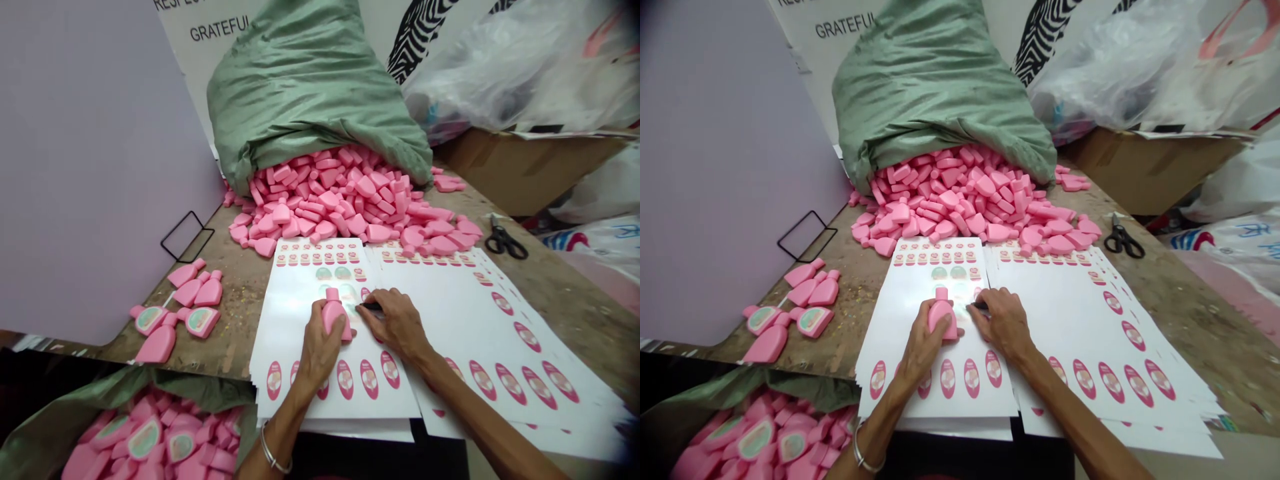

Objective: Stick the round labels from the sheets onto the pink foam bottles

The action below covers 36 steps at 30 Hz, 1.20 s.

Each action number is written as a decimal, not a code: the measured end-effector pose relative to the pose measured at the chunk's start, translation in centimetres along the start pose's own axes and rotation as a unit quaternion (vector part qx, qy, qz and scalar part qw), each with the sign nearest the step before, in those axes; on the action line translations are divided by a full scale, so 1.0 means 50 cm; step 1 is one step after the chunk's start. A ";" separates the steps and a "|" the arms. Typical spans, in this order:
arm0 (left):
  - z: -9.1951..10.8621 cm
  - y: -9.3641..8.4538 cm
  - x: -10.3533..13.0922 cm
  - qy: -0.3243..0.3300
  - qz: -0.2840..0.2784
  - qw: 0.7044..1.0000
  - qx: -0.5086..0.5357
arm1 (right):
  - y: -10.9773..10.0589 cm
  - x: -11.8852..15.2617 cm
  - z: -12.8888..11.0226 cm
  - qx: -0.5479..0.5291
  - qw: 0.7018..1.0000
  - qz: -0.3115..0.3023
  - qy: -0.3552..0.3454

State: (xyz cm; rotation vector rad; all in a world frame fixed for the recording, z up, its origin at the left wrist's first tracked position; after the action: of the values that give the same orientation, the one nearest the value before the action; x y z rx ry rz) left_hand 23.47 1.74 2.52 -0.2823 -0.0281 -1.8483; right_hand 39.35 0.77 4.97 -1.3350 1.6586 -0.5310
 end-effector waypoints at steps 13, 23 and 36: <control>0.019 0.000 0.006 -0.027 -0.002 0.999 0.041 | -0.007 0.005 0.002 0.042 0.999 -0.017 -0.010; 0.016 0.000 0.006 -0.018 -0.007 0.998 0.060 | -0.024 -0.001 0.035 -0.245 0.950 0.012 0.192; 0.020 -0.014 0.039 -0.056 -0.010 0.949 0.311 | -0.026 0.020 -0.106 -0.306 0.945 -0.008 0.111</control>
State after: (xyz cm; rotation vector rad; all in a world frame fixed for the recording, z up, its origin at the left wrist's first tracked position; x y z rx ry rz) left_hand 22.46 0.28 3.99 0.0575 -0.6828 -1.7441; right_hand 35.54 -1.64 8.20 -1.7806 2.1038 -0.1740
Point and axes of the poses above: each hand's wrist, its own x-axis away from the middle knuckle, its own y-axis out of the palm, z = x × y, the point moved 6 cm from there along -x, towards the middle knuckle, and after that the axes turned 9 degrees about -x, right-handed, at the moved point
